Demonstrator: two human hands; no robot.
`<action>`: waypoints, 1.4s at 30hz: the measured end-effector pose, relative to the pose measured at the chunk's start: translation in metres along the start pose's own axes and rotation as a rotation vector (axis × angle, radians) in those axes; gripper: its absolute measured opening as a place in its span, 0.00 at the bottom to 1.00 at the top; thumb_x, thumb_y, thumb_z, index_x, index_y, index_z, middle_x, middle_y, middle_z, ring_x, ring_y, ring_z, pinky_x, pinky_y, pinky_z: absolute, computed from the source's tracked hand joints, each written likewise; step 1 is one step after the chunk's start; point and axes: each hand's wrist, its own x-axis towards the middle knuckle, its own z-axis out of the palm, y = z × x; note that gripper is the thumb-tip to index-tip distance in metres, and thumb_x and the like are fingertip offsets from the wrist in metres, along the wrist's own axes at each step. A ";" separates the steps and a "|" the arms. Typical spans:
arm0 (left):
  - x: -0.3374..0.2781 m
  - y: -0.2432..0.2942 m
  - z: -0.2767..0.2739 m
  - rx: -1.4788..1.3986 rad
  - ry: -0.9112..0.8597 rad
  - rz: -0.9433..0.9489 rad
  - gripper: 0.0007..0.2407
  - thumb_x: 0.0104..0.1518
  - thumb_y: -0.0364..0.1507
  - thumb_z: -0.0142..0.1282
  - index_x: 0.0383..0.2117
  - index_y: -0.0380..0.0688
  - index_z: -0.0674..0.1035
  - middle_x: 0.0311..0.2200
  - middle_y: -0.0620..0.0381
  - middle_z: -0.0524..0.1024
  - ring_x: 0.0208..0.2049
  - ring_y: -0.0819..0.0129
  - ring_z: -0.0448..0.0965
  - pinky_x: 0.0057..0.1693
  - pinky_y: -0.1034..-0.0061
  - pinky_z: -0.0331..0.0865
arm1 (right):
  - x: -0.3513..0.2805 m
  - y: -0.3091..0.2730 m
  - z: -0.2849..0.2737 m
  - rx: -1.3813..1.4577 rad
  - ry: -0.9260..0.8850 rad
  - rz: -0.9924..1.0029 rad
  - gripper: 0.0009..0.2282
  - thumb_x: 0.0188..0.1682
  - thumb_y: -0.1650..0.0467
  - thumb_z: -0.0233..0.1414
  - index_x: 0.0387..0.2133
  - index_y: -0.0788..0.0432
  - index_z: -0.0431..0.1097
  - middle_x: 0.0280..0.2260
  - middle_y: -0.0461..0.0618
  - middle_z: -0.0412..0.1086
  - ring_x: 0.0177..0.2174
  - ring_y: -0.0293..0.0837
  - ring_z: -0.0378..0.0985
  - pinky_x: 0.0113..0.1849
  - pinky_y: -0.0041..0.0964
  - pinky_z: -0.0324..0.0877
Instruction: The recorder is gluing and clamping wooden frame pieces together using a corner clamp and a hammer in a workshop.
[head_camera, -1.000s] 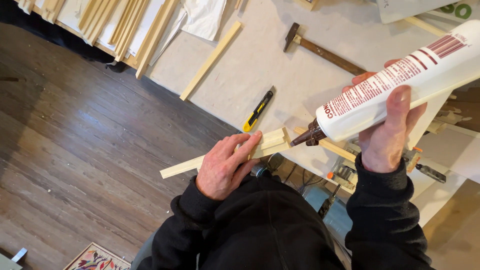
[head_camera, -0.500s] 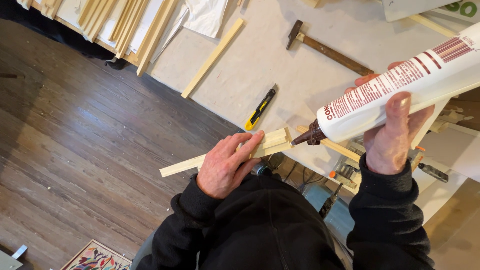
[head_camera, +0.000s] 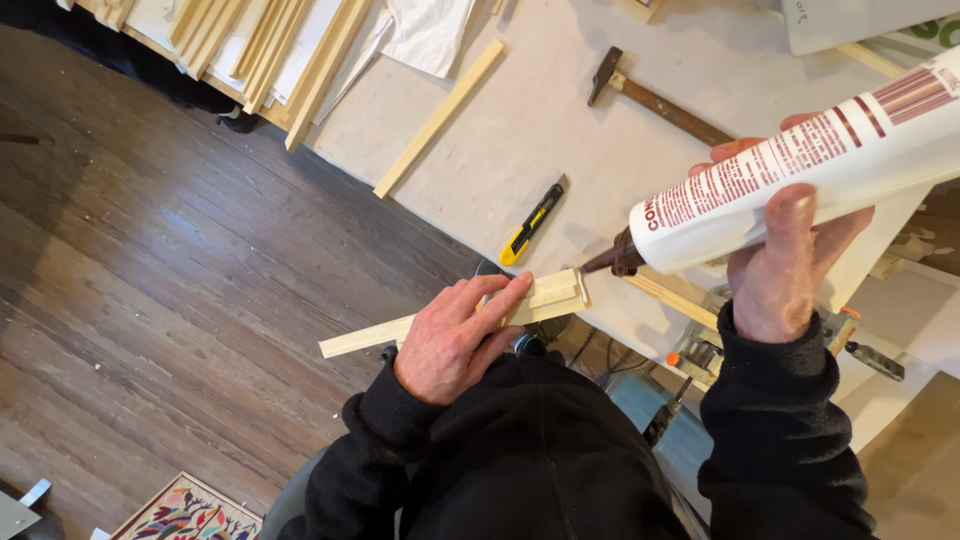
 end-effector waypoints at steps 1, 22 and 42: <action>0.000 -0.001 0.000 -0.010 -0.014 -0.011 0.26 0.55 0.27 0.62 0.63 0.43 0.71 0.49 0.52 0.74 0.45 0.56 0.76 0.51 0.66 0.71 | 0.003 0.003 -0.001 -0.012 -0.032 -0.060 0.27 0.59 0.57 0.59 0.58 0.66 0.60 0.41 0.58 0.73 0.43 0.50 0.83 0.44 0.50 0.80; -0.025 -0.042 -0.019 -0.061 0.116 -0.129 0.24 0.55 0.27 0.62 0.61 0.40 0.73 0.49 0.47 0.75 0.45 0.52 0.77 0.51 0.65 0.72 | 0.165 0.239 0.074 -2.155 -0.914 -0.517 0.17 0.37 0.68 0.64 0.41 0.54 0.74 0.31 0.49 0.74 0.33 0.46 0.74 0.39 0.44 0.60; -0.003 -0.042 -0.039 -0.066 0.072 -0.085 0.25 0.55 0.26 0.62 0.62 0.41 0.72 0.49 0.47 0.74 0.47 0.51 0.77 0.52 0.64 0.72 | 0.032 0.047 0.072 -0.605 -0.715 -0.135 0.12 0.51 0.75 0.54 0.47 0.54 0.78 0.34 0.46 0.76 0.32 0.38 0.75 0.38 0.33 0.71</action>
